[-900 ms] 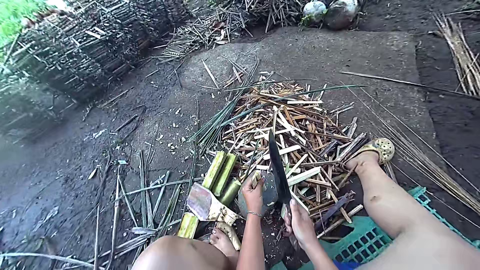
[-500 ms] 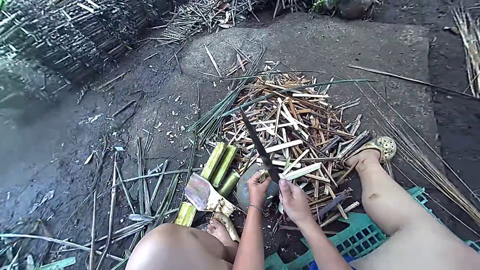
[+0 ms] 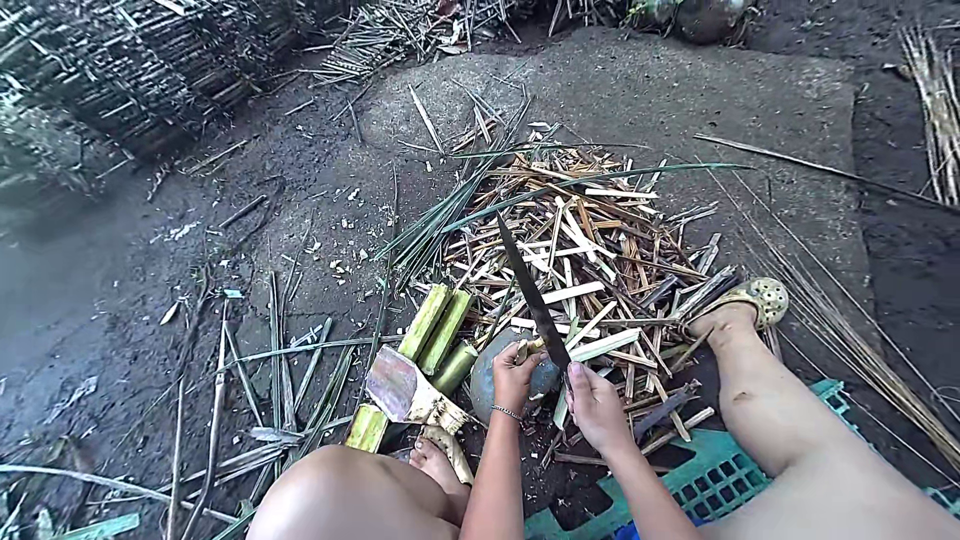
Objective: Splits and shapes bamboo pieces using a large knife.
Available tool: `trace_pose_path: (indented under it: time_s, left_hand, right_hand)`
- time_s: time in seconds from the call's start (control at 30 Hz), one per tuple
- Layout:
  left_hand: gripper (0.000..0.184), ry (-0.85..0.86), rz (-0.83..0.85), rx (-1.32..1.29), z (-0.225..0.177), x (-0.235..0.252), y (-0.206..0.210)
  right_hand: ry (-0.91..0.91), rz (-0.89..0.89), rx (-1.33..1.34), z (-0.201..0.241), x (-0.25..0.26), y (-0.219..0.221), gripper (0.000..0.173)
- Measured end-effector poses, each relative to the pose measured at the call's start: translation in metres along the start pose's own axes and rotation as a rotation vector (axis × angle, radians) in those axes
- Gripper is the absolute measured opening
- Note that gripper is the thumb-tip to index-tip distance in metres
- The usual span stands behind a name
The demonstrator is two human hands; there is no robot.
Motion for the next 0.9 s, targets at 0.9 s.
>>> trace_pose_path:
  time_s: [0.9]
  left_hand:
    - [0.012,-0.006,-0.017,0.143,-0.009,-0.01,-0.002]
  right_hand:
    - [0.187,0.119,-0.077,0.021,-0.008,-0.005,0.053]
Point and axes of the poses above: each hand's wrist, its own x-axis towards the middle knuckle, its own y-axis out of the palm, z = x × y, the point moved 2 cm from there along x, towards the middle knuckle, and after that the axes turned 8 degrees about x, right-handed, at the moved point
